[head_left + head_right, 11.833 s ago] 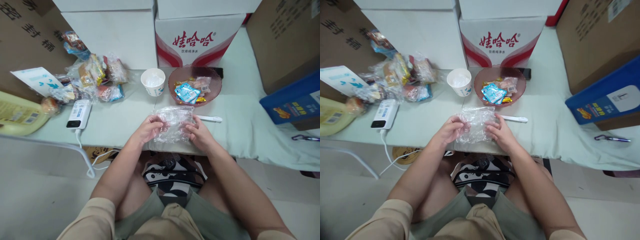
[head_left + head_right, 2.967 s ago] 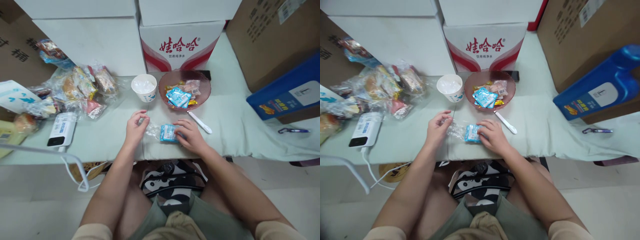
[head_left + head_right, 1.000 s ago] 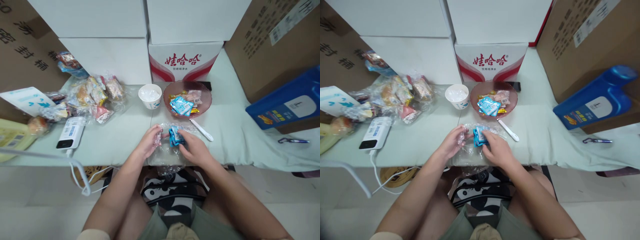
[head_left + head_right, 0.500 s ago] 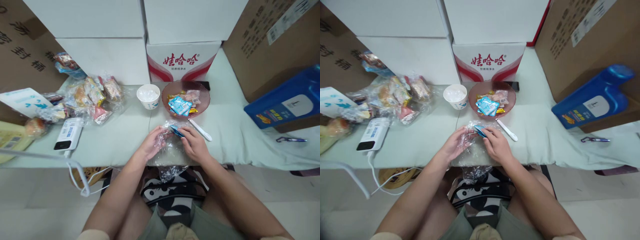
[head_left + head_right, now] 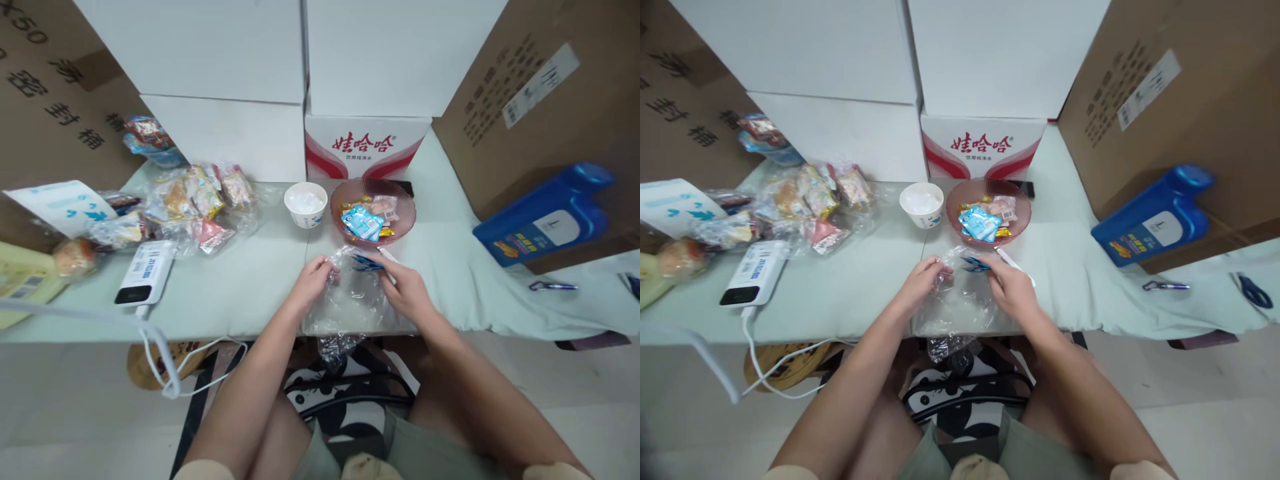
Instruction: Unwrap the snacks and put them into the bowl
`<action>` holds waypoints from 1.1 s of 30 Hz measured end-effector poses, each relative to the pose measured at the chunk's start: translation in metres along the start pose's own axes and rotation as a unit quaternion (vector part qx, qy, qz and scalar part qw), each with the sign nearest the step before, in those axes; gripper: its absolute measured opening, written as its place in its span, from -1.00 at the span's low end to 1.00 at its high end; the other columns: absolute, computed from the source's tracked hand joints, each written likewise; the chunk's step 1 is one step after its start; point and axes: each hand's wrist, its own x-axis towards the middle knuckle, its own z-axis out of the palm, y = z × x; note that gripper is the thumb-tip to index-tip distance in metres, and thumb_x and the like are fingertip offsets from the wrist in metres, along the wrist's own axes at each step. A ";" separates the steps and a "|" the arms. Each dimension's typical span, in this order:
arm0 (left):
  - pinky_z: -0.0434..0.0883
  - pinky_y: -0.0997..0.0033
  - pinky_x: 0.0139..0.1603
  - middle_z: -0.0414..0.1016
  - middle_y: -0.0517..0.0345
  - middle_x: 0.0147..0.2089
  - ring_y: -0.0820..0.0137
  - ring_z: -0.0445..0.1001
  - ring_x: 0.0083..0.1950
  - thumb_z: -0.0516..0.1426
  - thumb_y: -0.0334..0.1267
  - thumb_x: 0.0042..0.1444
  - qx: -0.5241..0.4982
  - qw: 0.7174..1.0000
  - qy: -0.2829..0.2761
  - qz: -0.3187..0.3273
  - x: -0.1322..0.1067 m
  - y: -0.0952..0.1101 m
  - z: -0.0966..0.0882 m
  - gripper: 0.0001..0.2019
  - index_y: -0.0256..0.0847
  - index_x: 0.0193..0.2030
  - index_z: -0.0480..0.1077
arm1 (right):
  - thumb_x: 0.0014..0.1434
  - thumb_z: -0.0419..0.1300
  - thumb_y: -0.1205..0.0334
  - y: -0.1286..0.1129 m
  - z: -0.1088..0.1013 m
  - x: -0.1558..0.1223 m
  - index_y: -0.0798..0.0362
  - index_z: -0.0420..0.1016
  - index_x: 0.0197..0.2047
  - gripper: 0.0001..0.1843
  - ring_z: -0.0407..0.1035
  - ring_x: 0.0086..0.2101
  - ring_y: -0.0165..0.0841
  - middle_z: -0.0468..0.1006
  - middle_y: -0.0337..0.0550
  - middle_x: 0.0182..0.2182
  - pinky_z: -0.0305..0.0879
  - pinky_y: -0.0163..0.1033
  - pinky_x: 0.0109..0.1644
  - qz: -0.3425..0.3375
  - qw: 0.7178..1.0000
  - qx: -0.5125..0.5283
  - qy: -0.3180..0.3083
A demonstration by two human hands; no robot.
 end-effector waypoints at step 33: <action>0.44 0.34 -0.13 0.55 0.01 -0.04 0.38 0.51 -0.25 0.18 -0.27 -0.03 0.232 0.960 -0.022 0.153 0.001 0.001 -0.055 -0.62 -0.18 -0.01 0.45 | 0.04 0.10 0.49 0.008 -0.001 -0.013 -0.04 0.38 0.28 -0.29 0.29 0.25 -0.13 0.36 -0.02 0.31 0.25 0.10 0.30 -0.075 0.954 -0.165 -0.238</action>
